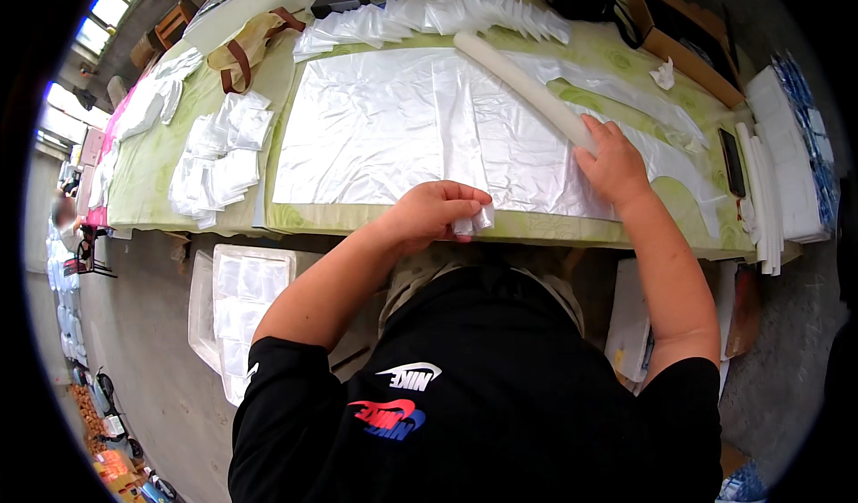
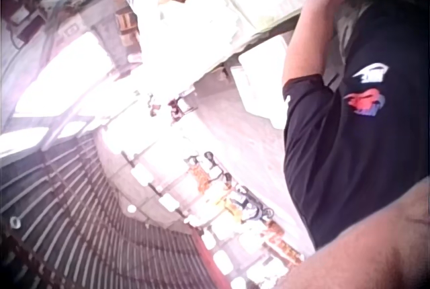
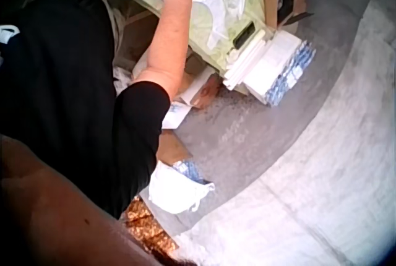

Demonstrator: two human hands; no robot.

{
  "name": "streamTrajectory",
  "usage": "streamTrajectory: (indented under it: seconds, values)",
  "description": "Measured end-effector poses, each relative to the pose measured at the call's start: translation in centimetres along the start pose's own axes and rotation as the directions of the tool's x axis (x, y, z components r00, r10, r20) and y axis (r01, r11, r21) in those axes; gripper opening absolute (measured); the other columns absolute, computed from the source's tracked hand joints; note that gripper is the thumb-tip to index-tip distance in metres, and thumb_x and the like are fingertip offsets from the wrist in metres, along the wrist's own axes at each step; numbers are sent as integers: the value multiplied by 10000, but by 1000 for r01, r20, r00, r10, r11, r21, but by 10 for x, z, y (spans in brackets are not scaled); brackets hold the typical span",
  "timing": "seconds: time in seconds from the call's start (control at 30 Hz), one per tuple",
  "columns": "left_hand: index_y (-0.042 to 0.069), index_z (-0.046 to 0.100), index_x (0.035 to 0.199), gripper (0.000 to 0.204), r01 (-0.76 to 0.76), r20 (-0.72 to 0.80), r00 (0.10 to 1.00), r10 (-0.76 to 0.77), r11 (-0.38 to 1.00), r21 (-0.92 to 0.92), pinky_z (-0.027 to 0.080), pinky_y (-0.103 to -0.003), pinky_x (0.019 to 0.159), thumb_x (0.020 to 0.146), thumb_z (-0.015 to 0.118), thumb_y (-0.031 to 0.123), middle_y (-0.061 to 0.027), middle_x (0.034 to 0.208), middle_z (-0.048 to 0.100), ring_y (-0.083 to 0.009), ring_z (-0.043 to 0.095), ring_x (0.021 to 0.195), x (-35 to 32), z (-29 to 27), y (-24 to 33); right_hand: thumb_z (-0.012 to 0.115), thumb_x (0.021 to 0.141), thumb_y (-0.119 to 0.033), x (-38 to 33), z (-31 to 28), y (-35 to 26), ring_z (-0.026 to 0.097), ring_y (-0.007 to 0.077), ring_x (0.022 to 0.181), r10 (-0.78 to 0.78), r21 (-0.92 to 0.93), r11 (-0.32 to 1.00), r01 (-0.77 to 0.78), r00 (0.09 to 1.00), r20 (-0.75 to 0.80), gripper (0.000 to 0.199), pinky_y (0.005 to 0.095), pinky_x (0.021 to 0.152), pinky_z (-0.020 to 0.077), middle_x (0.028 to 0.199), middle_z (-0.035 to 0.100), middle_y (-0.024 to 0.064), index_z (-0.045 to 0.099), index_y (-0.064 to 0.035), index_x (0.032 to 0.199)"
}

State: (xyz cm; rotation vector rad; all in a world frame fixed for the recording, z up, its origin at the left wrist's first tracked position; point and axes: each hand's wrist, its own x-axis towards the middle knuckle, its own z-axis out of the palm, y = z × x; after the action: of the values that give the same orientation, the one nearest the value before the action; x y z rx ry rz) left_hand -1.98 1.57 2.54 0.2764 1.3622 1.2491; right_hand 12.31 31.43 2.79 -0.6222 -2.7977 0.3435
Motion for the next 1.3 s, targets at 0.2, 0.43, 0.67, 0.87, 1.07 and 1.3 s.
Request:
streamTrajectory:
  seconds: [0.2,0.43,0.67,0.87,1.07,1.3]
  values:
    - [44,664,1245,248,13,-19,1000,-13,1000,18,587,-302,737,1014,642,134,-22,1002,686,-122,654,860,-9,2,-7,707,863,-243,-31,-9,2,611,350,1027,-220,133,964,231,971,-91,564,427,907,510,1110,633,136,597,-96,1396]
    - [53,665,1234,248,5,-82,997,-7,1000,-27,564,-285,687,1006,662,151,-17,998,686,-110,651,849,-20,-13,-12,718,820,-224,-42,-21,-5,579,346,957,-396,165,909,382,916,62,563,425,889,494,1032,632,136,628,-86,1359]
    - [89,670,1217,235,0,-58,998,0,1000,5,563,-275,713,1001,674,183,11,992,671,-90,632,856,-28,-6,-9,701,848,-246,10,-6,16,581,357,1087,-113,-56,992,112,993,-13,571,442,991,487,1139,638,146,601,-106,1392]
    - [86,669,1198,205,18,-41,999,-24,991,-130,568,-266,671,1006,668,157,14,931,663,-89,634,800,-33,8,-27,746,814,-224,-12,9,-45,411,354,1421,-540,14,836,549,827,-154,718,544,1201,279,1512,495,100,520,-182,1494]
    - [46,632,1289,294,52,179,983,-35,995,-89,567,-252,695,1015,650,150,-35,1029,705,-100,663,848,-45,18,-26,739,769,-134,-34,31,-105,455,331,1397,-677,287,714,639,735,45,638,567,1206,276,1469,560,47,604,-173,1391]
    - [0,560,1408,408,-264,355,863,359,921,-288,573,-280,777,1010,605,79,-98,1074,721,-157,702,908,-73,-29,-2,700,789,-75,-35,44,-104,549,317,1287,-622,362,733,576,783,13,414,529,1156,346,1315,667,44,697,-142,1197]
